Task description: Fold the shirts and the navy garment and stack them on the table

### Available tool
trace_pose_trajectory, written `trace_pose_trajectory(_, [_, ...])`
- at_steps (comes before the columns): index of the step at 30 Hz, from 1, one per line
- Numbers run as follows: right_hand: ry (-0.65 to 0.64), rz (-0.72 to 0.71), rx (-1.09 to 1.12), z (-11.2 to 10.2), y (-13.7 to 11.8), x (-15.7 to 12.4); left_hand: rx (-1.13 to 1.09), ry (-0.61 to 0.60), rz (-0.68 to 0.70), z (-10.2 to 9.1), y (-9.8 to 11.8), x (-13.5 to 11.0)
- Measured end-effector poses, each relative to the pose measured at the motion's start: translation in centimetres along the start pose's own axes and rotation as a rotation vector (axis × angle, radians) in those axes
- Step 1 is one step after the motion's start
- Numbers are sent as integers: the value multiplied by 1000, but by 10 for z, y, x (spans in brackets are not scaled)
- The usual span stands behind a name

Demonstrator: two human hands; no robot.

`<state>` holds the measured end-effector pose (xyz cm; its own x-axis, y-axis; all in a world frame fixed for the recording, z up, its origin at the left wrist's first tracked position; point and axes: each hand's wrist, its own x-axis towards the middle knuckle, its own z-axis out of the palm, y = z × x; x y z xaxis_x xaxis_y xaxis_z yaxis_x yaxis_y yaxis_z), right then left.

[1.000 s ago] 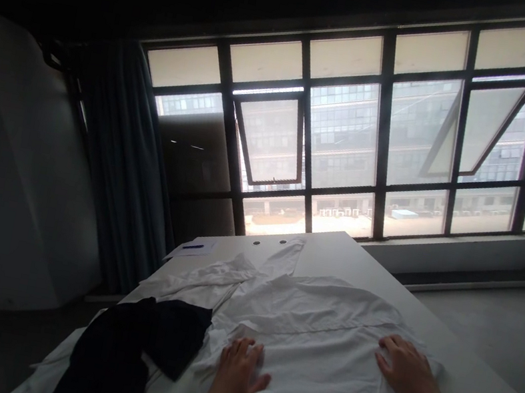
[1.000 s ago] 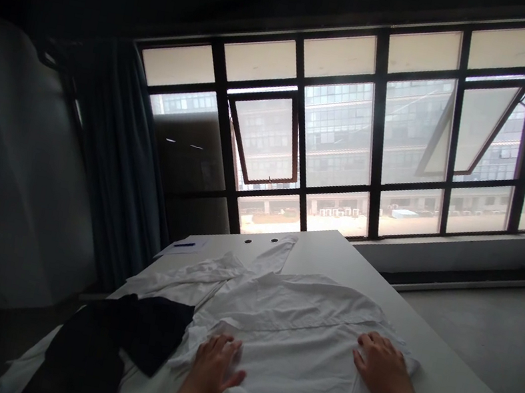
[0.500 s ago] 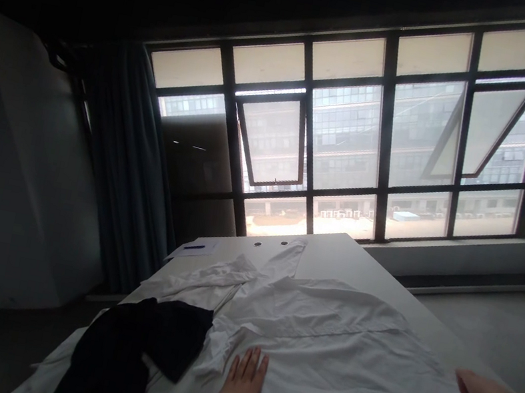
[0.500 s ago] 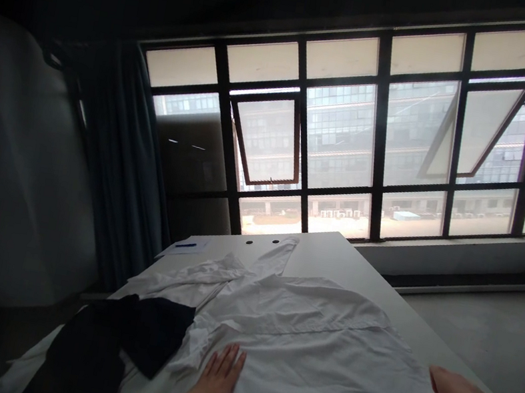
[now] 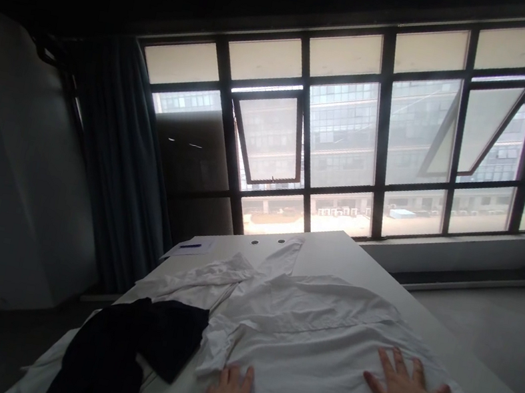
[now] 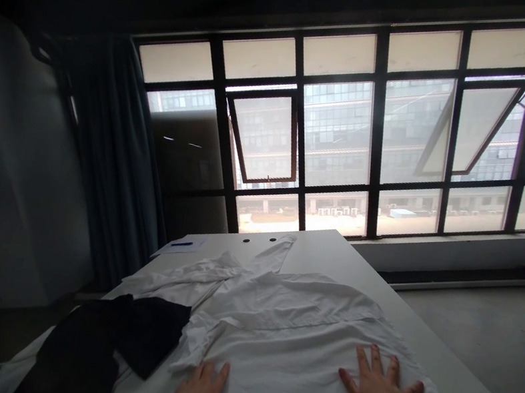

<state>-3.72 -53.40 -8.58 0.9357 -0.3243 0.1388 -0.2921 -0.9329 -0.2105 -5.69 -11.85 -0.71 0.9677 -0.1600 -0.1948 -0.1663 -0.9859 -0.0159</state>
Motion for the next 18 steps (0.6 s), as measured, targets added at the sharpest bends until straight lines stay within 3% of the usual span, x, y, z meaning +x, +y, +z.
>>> trace_pose_trajectory(5, [-4,31,-80,0,-4,30,-152,-31,65,-14,-1,5])
trace_pose_trajectory(12, [-26,-16,-60,-10,-22,77,-205,157,62,-20,-3,38])
trace_pose_trajectory(18, [66,-62,-9,-14,-30,86,-226,175,45,-23,-4,57])
